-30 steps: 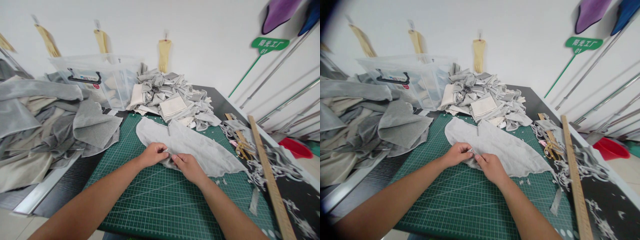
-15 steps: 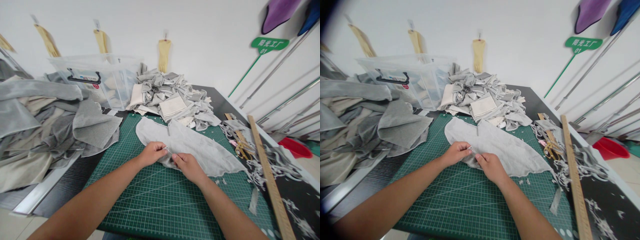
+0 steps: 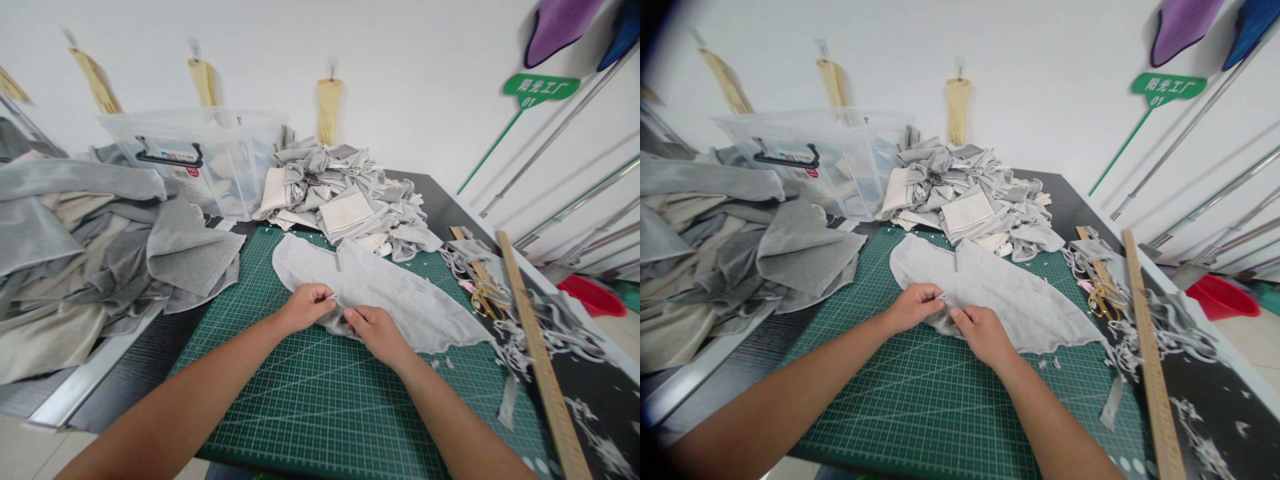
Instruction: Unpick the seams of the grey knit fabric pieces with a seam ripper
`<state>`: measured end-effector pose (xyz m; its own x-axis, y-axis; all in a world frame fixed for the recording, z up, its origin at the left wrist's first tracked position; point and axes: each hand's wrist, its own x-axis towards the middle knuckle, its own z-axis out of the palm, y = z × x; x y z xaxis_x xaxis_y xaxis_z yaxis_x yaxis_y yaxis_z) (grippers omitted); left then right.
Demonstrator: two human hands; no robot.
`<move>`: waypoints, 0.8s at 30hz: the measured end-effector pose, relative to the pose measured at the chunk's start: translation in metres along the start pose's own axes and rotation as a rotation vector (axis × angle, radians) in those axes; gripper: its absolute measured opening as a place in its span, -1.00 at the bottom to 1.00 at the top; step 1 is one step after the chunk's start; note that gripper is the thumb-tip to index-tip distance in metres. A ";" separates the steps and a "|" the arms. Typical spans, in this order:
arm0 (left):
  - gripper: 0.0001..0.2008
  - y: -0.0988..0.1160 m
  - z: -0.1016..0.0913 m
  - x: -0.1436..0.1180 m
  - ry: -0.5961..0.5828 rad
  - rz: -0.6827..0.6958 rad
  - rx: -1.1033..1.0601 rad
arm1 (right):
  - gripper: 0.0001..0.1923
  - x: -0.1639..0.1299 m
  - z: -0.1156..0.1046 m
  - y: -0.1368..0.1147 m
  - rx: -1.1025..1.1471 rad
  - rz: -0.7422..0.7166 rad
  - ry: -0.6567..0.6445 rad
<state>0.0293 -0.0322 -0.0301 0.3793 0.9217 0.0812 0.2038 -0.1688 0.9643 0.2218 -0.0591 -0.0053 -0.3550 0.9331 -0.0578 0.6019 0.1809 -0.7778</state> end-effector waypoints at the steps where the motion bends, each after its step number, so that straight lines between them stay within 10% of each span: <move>1: -0.73 0.000 0.000 0.000 0.003 -0.003 0.003 | -0.48 0.000 0.000 0.000 0.001 -0.003 0.000; 24: -0.78 -0.001 0.000 0.000 -0.034 0.001 0.039 | -0.50 0.000 0.003 0.006 -0.032 -0.025 0.008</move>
<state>0.0288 -0.0324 -0.0311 0.4102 0.9091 0.0728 0.2378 -0.1837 0.9538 0.2229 -0.0589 -0.0115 -0.3641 0.9308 -0.0336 0.6158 0.2135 -0.7584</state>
